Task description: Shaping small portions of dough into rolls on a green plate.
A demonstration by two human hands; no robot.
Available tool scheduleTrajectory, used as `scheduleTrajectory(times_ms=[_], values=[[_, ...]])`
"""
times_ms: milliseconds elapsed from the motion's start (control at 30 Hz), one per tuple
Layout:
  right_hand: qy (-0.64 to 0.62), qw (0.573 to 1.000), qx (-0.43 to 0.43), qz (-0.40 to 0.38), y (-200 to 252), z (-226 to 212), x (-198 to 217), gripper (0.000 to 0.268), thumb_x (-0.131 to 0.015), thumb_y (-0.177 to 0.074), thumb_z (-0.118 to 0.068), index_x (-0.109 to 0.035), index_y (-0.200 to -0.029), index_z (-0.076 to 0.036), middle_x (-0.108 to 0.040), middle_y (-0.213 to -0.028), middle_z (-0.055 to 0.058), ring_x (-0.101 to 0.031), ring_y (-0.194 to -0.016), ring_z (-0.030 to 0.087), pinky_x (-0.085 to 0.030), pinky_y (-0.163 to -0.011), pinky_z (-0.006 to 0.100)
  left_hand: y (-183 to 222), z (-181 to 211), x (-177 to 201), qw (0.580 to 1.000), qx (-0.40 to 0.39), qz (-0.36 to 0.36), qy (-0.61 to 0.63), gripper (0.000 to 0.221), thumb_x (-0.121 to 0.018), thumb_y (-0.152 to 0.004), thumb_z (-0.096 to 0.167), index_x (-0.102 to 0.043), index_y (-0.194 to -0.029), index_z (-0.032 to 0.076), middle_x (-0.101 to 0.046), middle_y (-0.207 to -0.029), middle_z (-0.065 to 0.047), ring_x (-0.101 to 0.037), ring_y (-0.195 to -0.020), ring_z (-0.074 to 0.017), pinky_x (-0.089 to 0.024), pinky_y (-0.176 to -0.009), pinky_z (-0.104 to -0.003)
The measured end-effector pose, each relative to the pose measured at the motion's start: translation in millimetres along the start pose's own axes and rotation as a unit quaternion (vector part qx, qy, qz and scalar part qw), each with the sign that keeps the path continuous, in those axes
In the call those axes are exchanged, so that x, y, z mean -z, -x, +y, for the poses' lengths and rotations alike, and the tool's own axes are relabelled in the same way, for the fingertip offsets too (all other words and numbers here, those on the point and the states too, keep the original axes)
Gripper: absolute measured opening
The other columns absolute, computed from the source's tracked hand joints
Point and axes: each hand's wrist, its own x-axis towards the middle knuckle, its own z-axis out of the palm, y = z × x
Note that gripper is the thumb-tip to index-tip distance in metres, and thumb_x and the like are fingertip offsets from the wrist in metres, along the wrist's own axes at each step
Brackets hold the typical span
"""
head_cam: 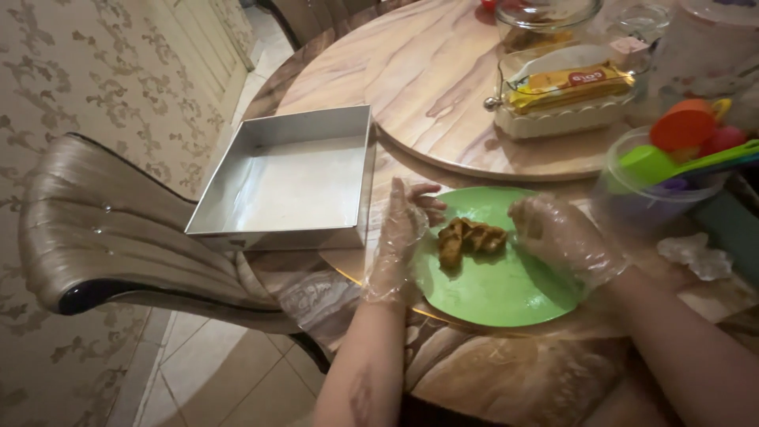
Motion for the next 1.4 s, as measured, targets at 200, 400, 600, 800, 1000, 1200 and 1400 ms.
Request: scheduleTrajectory(times_ms=[200, 400, 600, 800, 1000, 1200, 1400], values=[[-0.353, 0.930, 0.033, 0.096, -32.0, 77.4, -37.8, 0.062, -0.078, -0.073, 0.003, -0.065, -0.133, -0.009, -0.065, -0.108, 0.014, -0.062, -0.101, 0.026, -0.057, -0.085, 0.042, -26.2, -16.2, 20.2, 0.998, -0.055, 0.025, -0.006, 0.089, -0.020, -0.096, 0.081, -0.073, -0.109, 0.011, -0.076, -0.080, -0.013, -0.073, -0.069, -0.0216, -0.059, -0.071, -0.034], [-0.356, 0.922, 0.041, 0.150, -32.9, 77.7, -25.1, 0.024, -0.082, -0.087, -0.009, -0.068, -0.105, -0.001, -0.063, -0.091, 0.015, -0.064, -0.082, 0.028, -0.056, -0.070, 0.037, -8.6, 1.9, 8.1, 0.995, -0.085, 0.046, -0.009, 0.086, -0.024, -0.096, 0.080, -0.075, -0.105, 0.011, -0.075, -0.077, -0.015, -0.072, -0.068, -0.0240, -0.058, -0.072, -0.035], [-0.378, 0.922, 0.020, 0.087, -22.1, 68.4, -1.5, 0.017, -0.080, -0.088, -0.009, -0.065, -0.089, -0.002, -0.058, -0.079, 0.010, -0.058, -0.077, 0.024, -0.053, -0.072, 0.037, 2.1, 10.9, 3.1, 0.989, -0.109, 0.099, -0.029, 0.077, -0.022, -0.102, 0.069, -0.078, -0.097, 0.015, -0.073, -0.071, -0.010, -0.070, -0.064, -0.0190, -0.058, -0.067, -0.029], [-0.368, 0.928, -0.004, 0.066, -18.5, 70.0, 1.2, 0.023, -0.080, -0.089, -0.012, -0.062, -0.081, 0.001, -0.055, -0.075, 0.009, -0.056, -0.075, 0.020, -0.051, -0.075, 0.033, -6.8, 2.6, 8.6, 0.990, -0.114, 0.080, -0.037, 0.077, -0.021, -0.104, 0.068, -0.077, -0.096, 0.015, -0.073, -0.072, -0.012, -0.070, -0.063, -0.0202, -0.057, -0.067, -0.029], [-0.357, 0.933, -0.016, 0.036, -11.1, 38.5, 9.9, 0.031, -0.079, -0.090, -0.015, -0.059, -0.074, 0.003, -0.053, -0.071, 0.009, -0.054, -0.074, 0.016, -0.048, -0.077, 0.028, -10.3, -2.1, 15.1, 0.989, -0.112, 0.093, 0.002, 0.076, -0.023, -0.105, 0.065, -0.078, -0.096, 0.013, -0.072, -0.067, -0.010, -0.069, -0.059, -0.0170, -0.057, -0.062, -0.026], [-0.354, 0.912, 0.027, 0.206, 9.3, -2.5, 21.9, 0.035, -0.083, -0.091, -0.010, -0.069, -0.120, 0.002, -0.067, -0.073, 0.013, -0.066, -0.067, 0.019, -0.053, -0.068, 0.029, -5.3, 2.9, 9.7, 0.988, -0.113, 0.104, -0.025, 0.075, -0.026, -0.105, 0.065, -0.078, -0.095, 0.012, -0.073, -0.069, -0.012, -0.069, -0.062, -0.0181, -0.057, -0.064, -0.027], [-0.412, 0.910, 0.010, 0.046, 3.0, 3.4, 30.9, 0.018, -0.080, -0.087, -0.002, -0.070, -0.076, 0.007, -0.063, -0.054, 0.016, -0.057, -0.051, 0.022, -0.051, -0.054, 0.034, -15.4, -5.6, 14.1, 0.988, -0.118, 0.096, -0.015, 0.075, -0.027, -0.105, 0.065, -0.078, -0.095, 0.011, -0.072, -0.067, -0.013, -0.068, -0.058, -0.0178, -0.057, -0.060, -0.026]])
